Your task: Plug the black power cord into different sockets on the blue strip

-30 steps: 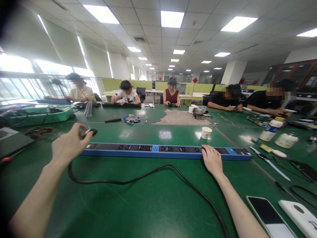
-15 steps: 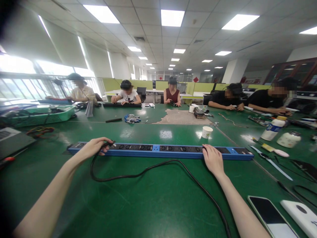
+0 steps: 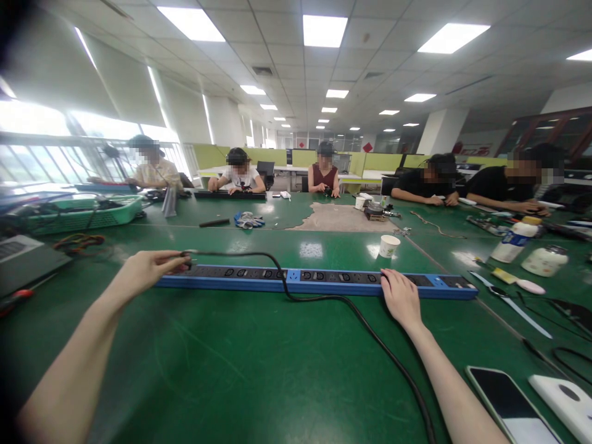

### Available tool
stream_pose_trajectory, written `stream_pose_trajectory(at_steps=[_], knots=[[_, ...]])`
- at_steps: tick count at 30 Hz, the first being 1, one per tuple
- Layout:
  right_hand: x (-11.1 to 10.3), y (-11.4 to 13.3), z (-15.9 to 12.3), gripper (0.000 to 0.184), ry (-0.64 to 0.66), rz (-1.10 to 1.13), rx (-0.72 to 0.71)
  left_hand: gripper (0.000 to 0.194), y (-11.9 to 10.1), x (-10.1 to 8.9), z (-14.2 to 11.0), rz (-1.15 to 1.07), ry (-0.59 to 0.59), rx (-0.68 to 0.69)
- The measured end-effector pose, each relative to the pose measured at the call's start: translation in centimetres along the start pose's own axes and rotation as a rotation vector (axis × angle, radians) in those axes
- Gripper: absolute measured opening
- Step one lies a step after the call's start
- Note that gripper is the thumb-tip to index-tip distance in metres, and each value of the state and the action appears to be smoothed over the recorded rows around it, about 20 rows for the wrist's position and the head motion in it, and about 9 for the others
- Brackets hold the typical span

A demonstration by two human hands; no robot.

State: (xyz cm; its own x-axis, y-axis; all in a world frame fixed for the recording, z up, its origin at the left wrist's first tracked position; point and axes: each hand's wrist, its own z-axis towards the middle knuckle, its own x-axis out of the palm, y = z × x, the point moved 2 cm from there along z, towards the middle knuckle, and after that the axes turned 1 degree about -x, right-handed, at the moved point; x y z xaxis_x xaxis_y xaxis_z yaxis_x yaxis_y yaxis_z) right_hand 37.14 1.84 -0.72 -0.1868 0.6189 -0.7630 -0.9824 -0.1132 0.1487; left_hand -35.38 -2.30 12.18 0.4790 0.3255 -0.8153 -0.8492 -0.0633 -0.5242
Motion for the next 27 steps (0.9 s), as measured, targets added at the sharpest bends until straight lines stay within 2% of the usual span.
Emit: stream_pose_trajectory(at_steps=[3,5,10,13,19,27], knots=[[-0.2,0.2,0.0,0.050,0.000,0.007,0.004,0.058,-0.1,1.4,0.5,0.167,-0.221,-0.005],[-0.3,0.3,0.0,0.050,0.000,0.013,0.007,0.057,-0.4,3.0,0.6,0.205,-0.294,0.030],[-0.5,0.5,0.0,0.050,0.005,0.012,0.004,0.055,-1.0,6.2,0.3,0.279,-0.310,-0.030],[-0.5,0.5,0.0,0.050,0.011,-0.004,0.000,0.057,-1.0,7.1,0.0,0.299,-0.343,-0.057],[-0.5,0.4,0.0,0.049,0.008,-0.002,-0.003,0.061,0.0,8.0,0.2,0.266,-0.397,-0.023],[-0.4,0.3,0.0,0.050,0.005,0.019,0.004,0.059,2.2,8.3,2.5,0.296,-0.234,0.059]])
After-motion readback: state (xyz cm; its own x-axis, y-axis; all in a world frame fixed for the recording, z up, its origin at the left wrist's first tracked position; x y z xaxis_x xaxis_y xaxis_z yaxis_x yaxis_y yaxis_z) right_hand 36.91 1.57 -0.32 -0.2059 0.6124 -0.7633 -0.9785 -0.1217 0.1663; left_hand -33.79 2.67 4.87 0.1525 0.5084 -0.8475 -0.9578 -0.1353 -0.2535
